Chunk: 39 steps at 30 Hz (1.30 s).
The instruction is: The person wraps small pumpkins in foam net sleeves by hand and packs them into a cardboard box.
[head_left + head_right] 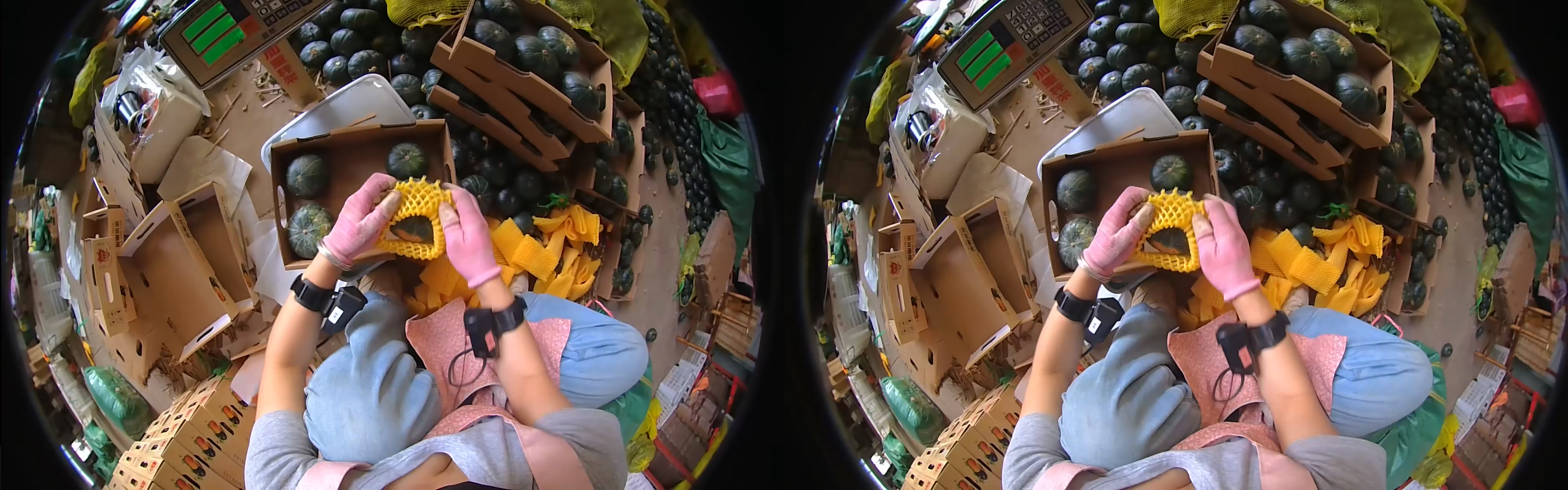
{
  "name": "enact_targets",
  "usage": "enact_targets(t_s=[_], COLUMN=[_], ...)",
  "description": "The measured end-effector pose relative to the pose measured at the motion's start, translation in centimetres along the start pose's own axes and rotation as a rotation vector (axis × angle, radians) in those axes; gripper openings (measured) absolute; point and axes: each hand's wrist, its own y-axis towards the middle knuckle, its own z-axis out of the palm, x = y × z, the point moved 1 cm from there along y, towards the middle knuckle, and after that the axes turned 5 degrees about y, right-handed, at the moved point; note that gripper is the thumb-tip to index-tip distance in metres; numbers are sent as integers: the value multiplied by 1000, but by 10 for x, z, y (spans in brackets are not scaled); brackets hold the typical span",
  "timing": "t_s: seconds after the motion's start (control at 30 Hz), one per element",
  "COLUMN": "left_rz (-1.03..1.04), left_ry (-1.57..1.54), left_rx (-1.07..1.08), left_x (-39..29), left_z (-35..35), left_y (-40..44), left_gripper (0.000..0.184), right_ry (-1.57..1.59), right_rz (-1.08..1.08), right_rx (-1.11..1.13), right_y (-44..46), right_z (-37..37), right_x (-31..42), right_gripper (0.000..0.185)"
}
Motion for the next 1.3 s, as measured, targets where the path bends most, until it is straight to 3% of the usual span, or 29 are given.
enact_targets(t_s=[0.03,0.17,0.3,0.43,0.53,0.57,0.6,0.63,0.7,0.73,0.77,0.87,0.9,1.03,1.2,1.27,1.3], left_rz=[-16,24,-1,-306,-227,-7,-185,37,169,56,205,133,109,125,156,71,58], left_ry=[-3,-82,-145,-580,-285,382,267,655,732,416,647,675,669,644,673,118,177], left_rx=[-33,-183,-305,-335,-442,-565,-576,-477,-278,-200,-215,-105,-86,-70,39,108,35], left_x=[1,6,21,42,42,37,25,16,-2,-17,-12,-17,-18,-21,-27,-37,-39], left_z=[5,11,7,9,7,5,9,9,17,31,31,22,23,28,19,6,-9], left_y=[2,8,12,11,15,9,3,-5,-19,-23,-18,-15,-13,-10,-4,1,5], left_gripper=[16,11,12,16,17,18,22,30,53,66,90,96,101,97,108,96,83], right_ry=[175,135,264,124,-92,-199,-309,-417,-304,-254,-338,-536,-513,-405,-267,-106,206], right_rz=[136,116,233,300,156,74,-10,-97,-39,-1,-127,-260,-199,-33,-12,-77,169], right_rx=[51,-133,-168,-96,-217,-276,-333,-394,-324,-279,-196,-68,-58,-103,-194,-296,-160], right_y=[4,13,22,23,23,22,22,22,11,-1,-10,-27,-31,-31,-31,-26,-29], right_z=[-1,10,17,16,18,17,14,12,17,17,13,9,9,16,20,24,29], right_x=[-6,-14,-32,-35,-26,-21,-16,-11,-5,-1,4,8,10,-2,0,21,26], right_gripper=[14,10,13,15,15,15,15,15,16,16,18,32,38,38,35,34,34])
